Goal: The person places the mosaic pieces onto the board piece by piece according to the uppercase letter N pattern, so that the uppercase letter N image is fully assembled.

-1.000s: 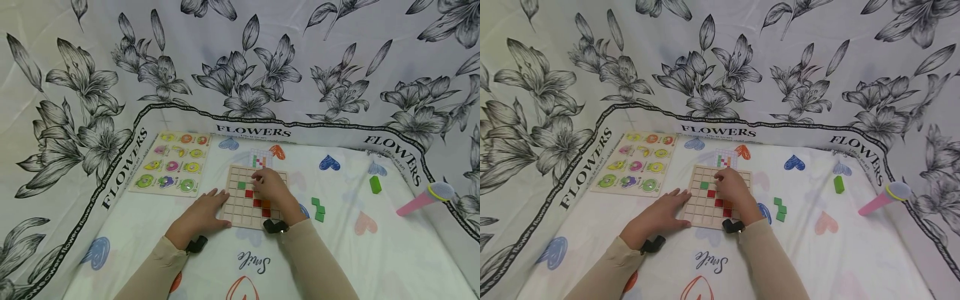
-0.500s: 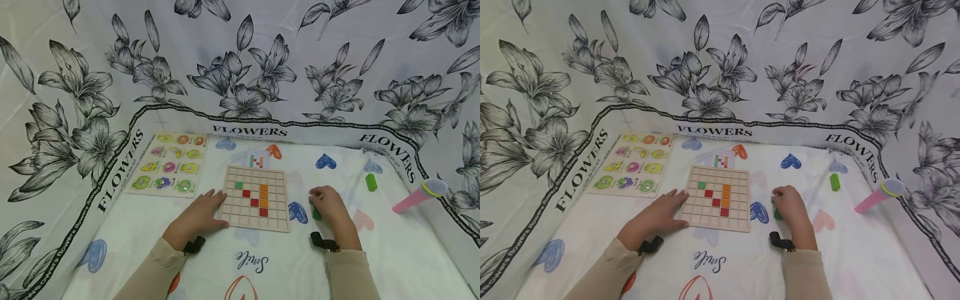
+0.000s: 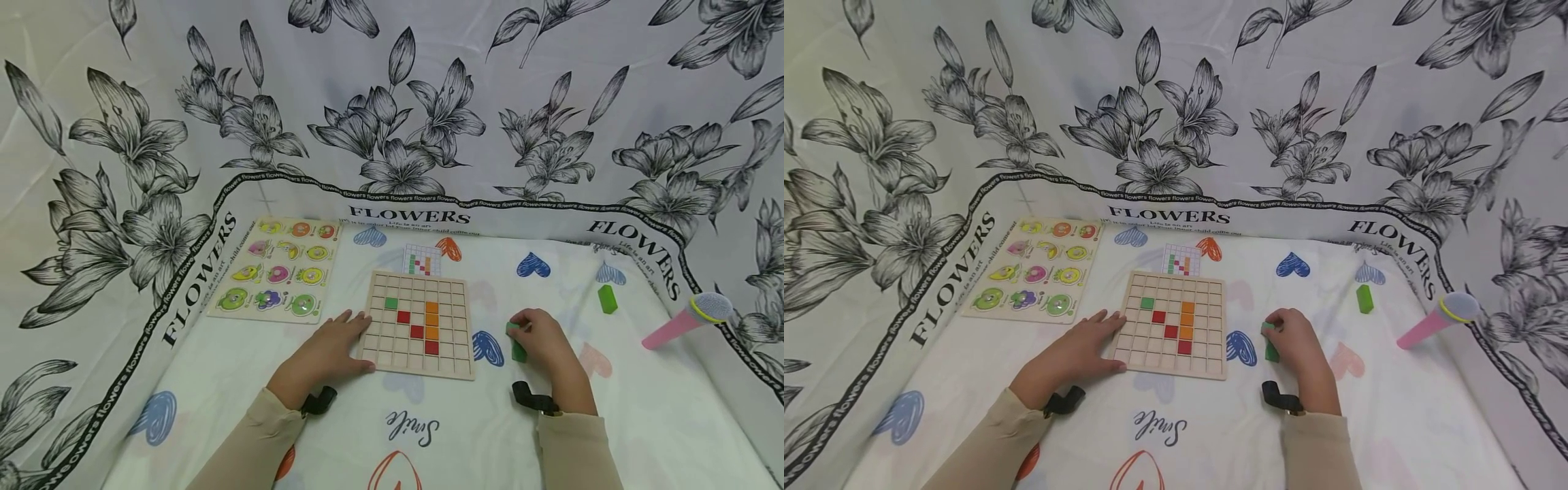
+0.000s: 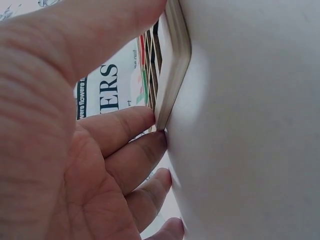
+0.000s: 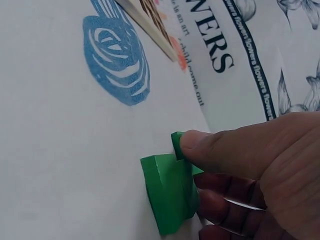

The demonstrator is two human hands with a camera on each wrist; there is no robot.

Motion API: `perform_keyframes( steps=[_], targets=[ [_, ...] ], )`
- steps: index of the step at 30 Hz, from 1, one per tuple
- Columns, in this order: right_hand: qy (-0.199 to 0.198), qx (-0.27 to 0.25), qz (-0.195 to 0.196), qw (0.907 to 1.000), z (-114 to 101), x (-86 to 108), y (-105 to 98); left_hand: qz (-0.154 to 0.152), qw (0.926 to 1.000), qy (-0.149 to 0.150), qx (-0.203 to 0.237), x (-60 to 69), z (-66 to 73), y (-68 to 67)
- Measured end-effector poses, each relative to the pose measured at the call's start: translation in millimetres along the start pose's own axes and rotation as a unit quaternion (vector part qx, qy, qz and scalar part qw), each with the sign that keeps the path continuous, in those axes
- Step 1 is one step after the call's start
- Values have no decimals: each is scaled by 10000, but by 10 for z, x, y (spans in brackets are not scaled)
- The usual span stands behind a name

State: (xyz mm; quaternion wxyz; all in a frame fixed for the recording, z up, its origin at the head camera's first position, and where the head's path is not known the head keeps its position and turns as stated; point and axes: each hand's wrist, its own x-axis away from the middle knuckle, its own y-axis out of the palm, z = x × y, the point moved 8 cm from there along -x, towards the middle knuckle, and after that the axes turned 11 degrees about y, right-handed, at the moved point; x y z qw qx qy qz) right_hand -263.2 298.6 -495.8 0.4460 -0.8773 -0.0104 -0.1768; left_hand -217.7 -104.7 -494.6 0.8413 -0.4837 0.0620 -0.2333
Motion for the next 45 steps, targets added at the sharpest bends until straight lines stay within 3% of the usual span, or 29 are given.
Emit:
perform_keyframes(
  steps=[3, 6, 10, 18, 25, 31, 38, 45],
  targets=[
    [36, -73, 118, 9999, -12, 3, -14, 2, 10000, 13, -49, -3, -13, 5],
    [53, -114, 516, 9986, -126, -4, -36, -3, 9999, -4, -117, -7, -38, 12],
    [-266, -220, 904, 9953, -533, 14, 44, 12, 9999, -54, -111, -9, -56, 6],
    [-1296, -543, 206, 9899, -1448, 100, 652, -57, 10000, 11, -60, -29, -38, 22],
    [-1699, -256, -201, 9849, -1931, 110, 1061, -50, 10000, -19, -76, -19, -41, 5],
    [-1803, -111, -279, 9832, -2099, 66, 1186, -28, 10000, 1, -57, -10, -36, -1],
    [-1717, 33, -564, 9835, -2065, 77, 1277, -7, 9999, 84, -65, -17, -29, 8],
    [-1819, 174, -537, 9817, -2063, 87, 1327, -14, 9999, 64, -83, -18, -33, 3]
  ],
)
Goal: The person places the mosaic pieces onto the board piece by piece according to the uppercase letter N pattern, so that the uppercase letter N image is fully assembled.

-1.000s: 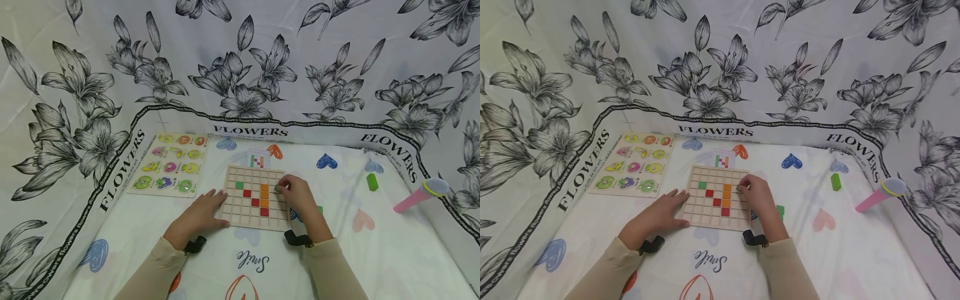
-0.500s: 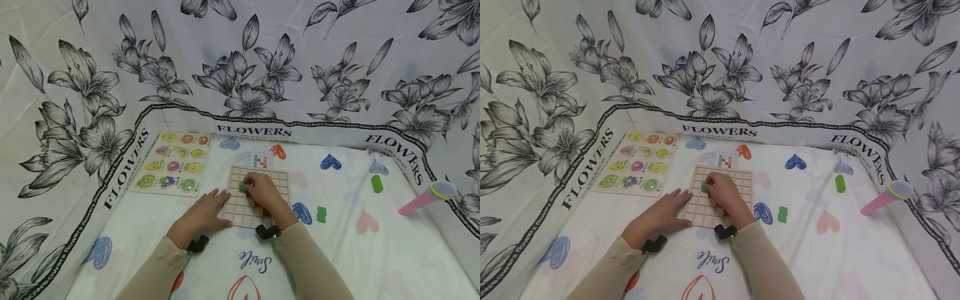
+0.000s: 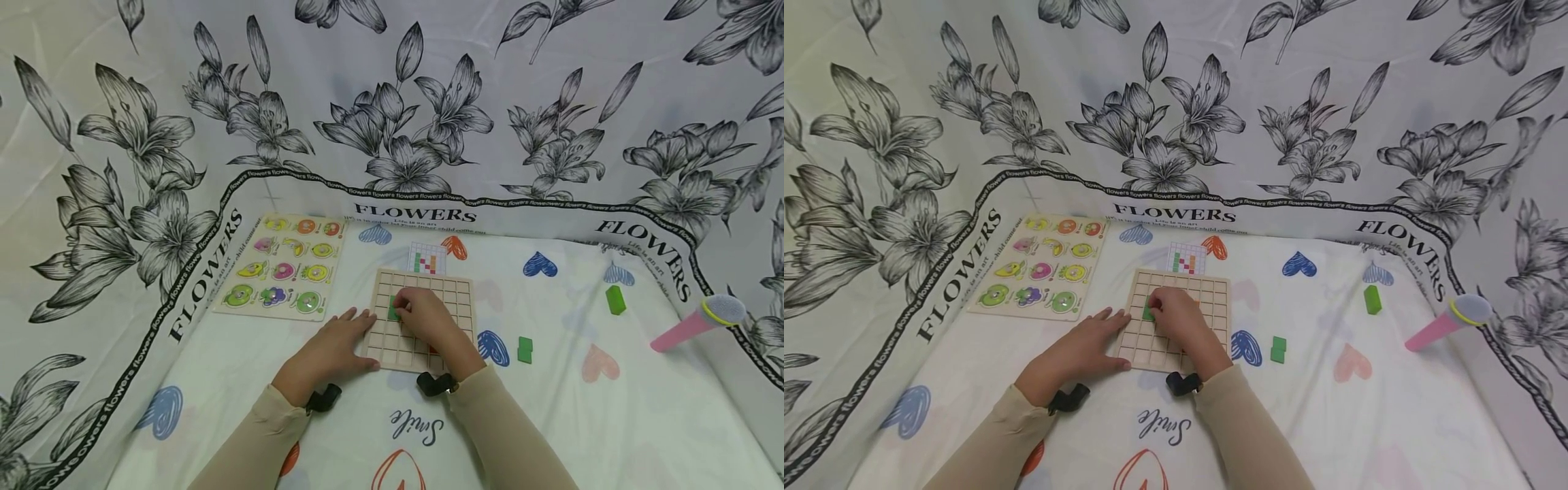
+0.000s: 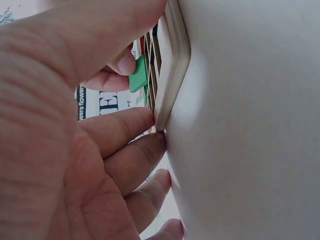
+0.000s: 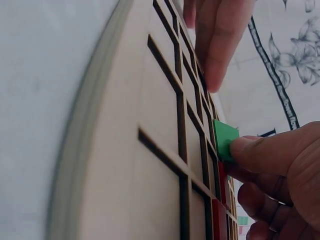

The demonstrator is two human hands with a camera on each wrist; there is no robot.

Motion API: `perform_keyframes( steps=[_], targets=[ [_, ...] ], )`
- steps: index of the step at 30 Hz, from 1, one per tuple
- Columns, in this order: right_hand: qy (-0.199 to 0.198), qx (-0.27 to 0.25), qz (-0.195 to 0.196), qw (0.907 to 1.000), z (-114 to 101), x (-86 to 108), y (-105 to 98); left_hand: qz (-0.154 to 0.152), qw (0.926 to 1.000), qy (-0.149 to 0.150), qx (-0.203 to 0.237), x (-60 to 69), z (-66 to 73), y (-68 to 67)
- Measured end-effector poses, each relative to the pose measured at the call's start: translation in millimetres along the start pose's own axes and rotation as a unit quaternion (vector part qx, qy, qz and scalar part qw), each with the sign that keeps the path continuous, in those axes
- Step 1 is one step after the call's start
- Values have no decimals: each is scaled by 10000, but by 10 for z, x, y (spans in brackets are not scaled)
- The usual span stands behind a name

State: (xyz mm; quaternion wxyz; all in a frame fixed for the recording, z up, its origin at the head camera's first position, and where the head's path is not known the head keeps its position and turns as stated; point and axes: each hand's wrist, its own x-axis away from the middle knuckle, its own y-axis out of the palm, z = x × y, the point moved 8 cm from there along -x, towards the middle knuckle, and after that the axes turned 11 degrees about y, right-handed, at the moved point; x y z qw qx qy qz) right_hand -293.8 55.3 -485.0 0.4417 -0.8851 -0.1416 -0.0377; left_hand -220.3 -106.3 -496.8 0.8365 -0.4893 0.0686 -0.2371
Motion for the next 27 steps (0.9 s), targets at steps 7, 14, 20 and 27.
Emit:
perform_keyframes(
  steps=[7, 14, 20, 27],
  targets=[
    [-83, 301, 83, 9995, -51, 38, -12, 12, 10000, 2, 35, 3, 11, 5],
    [-233, 305, 221, 9990, -10, 73, -106, -4, 10000, -51, 18, -1, 14, 6],
    [128, 57, 465, 9988, 350, 238, -430, 4, 9999, -135, 83, -20, 10, 20],
    [885, 157, 529, 9945, 1057, 547, -896, 23, 9999, -151, 3, -10, 8, 22]
  ],
)
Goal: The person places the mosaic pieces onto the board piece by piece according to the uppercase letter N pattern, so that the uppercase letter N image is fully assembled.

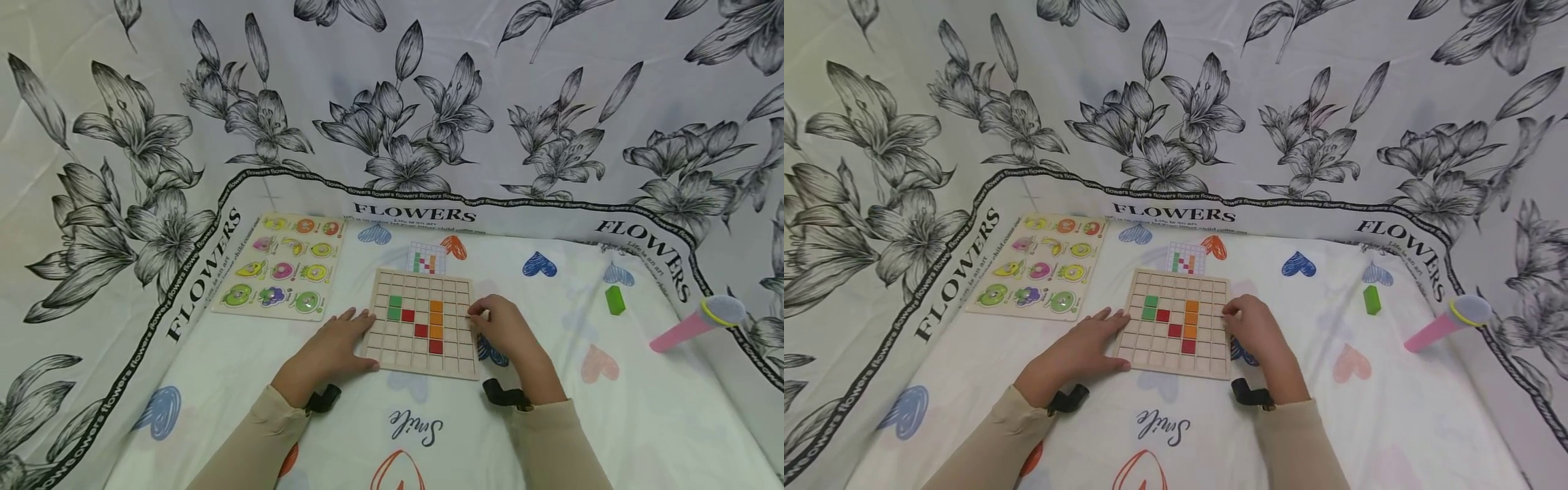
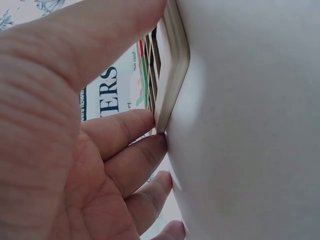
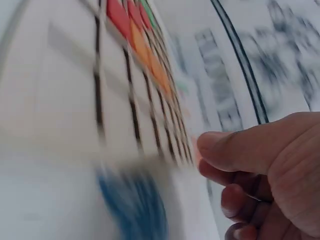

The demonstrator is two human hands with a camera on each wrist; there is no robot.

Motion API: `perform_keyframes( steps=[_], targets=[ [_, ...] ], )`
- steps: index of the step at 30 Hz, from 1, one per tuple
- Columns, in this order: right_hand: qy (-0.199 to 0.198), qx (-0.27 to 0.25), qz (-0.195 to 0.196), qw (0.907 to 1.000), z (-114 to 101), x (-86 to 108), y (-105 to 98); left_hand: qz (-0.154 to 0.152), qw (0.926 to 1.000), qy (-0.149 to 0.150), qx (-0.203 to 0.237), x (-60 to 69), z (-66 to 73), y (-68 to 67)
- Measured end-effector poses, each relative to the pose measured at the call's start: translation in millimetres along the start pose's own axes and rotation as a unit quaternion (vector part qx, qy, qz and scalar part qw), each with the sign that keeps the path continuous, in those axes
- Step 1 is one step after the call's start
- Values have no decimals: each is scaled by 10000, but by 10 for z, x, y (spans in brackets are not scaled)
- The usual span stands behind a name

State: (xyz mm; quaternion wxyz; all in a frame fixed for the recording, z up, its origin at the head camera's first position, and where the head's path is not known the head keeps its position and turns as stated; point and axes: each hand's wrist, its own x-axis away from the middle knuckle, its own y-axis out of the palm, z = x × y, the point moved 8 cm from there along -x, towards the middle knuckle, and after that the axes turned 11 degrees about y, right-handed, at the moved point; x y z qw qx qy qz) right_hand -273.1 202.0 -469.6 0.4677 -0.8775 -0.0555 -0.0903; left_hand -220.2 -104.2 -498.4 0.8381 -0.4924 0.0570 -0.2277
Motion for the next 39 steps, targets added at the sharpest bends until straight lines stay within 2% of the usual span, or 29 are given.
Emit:
perform_keyframes(
  steps=[6, 11, 23, 31, 36, 39],
  targets=[
    [504, 312, -59, 9982, 647, 195, -294, -10, 10000, 46, -51, 6, 17, -7],
    [580, 406, -208, 9973, 908, 335, -371, 6, 10000, 24, -60, 1, 4, -3],
    [868, 118, -146, 9960, 994, 347, -352, 21, 10000, 20, 40, 2, -19, 8],
    [900, -23, 197, 9957, 1029, 348, -371, 19, 10000, 19, 12, -3, -16, 25],
    [854, -172, 504, 9949, 973, 310, -368, 10, 10000, -9, -14, 5, -14, 12],
    [650, -254, 736, 9948, 779, 282, -314, 8, 10000, -10, -10, 6, -3, 8]
  ],
)
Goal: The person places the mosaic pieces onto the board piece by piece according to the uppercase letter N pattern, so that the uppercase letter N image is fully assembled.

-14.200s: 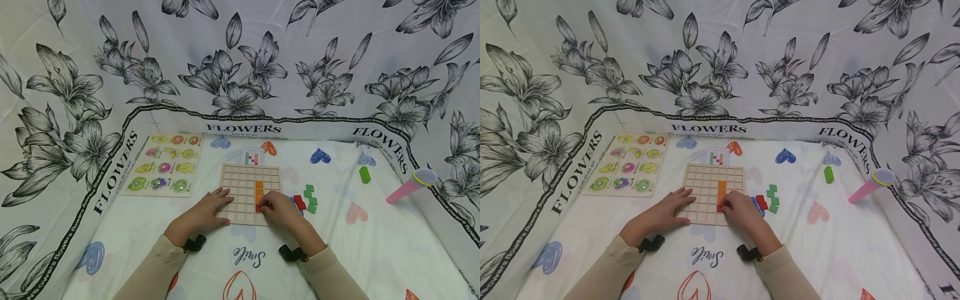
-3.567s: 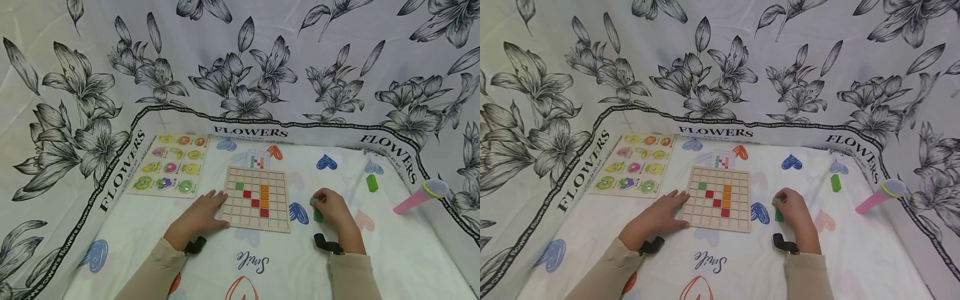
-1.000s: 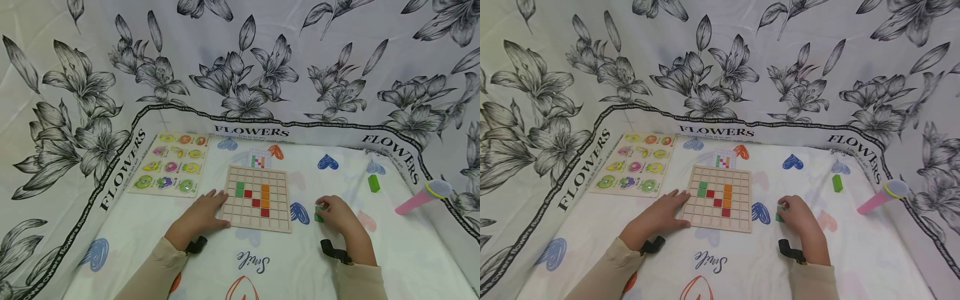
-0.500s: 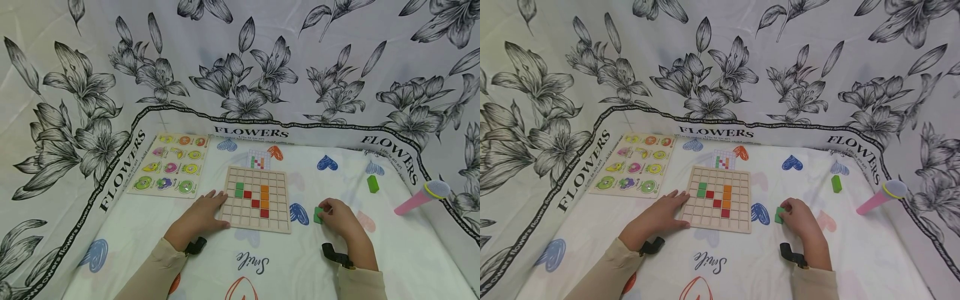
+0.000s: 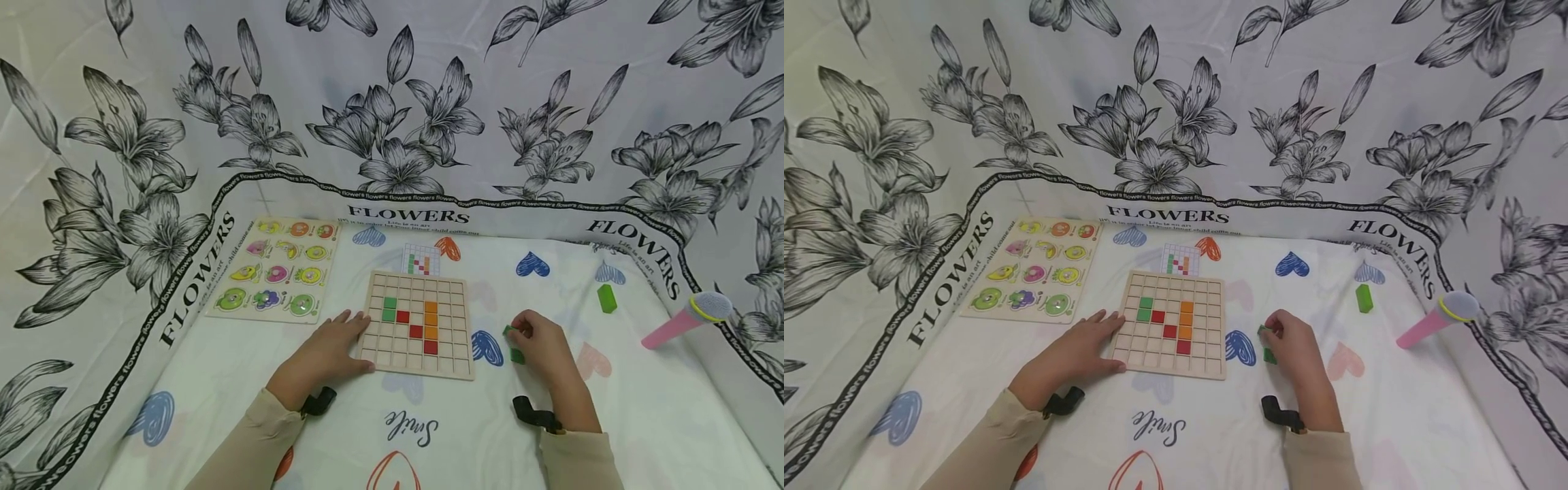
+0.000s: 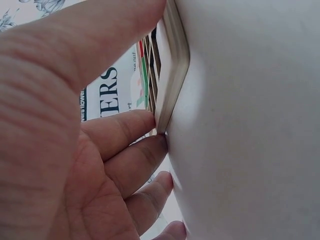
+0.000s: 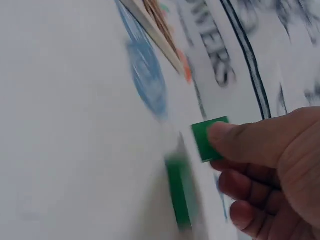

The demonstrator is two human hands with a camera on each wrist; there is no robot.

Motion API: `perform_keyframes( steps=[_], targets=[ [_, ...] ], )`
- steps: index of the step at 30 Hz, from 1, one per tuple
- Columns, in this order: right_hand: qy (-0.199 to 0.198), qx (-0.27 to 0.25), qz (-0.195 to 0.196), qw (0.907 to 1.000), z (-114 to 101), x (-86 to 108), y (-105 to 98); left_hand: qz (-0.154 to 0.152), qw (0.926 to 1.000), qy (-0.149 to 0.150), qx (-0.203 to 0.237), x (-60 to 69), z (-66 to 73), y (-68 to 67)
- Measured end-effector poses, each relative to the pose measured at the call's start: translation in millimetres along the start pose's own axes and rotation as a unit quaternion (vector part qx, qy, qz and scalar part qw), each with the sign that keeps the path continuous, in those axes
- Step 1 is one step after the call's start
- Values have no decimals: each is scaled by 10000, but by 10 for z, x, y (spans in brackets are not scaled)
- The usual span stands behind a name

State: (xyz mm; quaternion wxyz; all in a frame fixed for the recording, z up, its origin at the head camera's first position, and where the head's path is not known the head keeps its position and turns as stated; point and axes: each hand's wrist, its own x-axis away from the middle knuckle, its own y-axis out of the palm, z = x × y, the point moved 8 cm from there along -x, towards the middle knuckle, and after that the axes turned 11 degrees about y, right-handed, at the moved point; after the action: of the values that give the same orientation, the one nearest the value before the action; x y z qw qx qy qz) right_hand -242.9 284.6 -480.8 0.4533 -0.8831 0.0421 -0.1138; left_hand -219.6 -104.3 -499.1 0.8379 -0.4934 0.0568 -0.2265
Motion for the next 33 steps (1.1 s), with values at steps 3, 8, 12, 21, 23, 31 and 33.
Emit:
perform_keyframes(
  steps=[3, 8, 12, 21, 23, 31, 33],
  targets=[
    [-487, -87, 28, 9988, -387, 48, 169, 7, 10000, -10, 20, 6, 4, -5],
    [-1283, -188, -456, 9905, -1074, 166, 609, 7, 10000, -36, 28, 8, -16, -5],
    [-1666, -329, -804, 9822, -1478, 200, 903, 3, 10000, 5, 10, 13, -33, -3],
    [-1898, -141, -1048, 9761, -1816, 156, 1288, 41, 9998, 176, -29, -4, -9, -4],
    [-1851, -101, -1028, 9773, -1834, 160, 1303, 44, 9998, 185, -47, -10, -4, -5],
    [-1812, 178, -1107, 9770, -1860, 194, 1356, 35, 9998, 170, -79, 0, -14, -4],
    [-1806, 213, -1157, 9765, -1861, 207, 1375, 43, 9999, 159, -49, 8, -16, -11]
  ],
)
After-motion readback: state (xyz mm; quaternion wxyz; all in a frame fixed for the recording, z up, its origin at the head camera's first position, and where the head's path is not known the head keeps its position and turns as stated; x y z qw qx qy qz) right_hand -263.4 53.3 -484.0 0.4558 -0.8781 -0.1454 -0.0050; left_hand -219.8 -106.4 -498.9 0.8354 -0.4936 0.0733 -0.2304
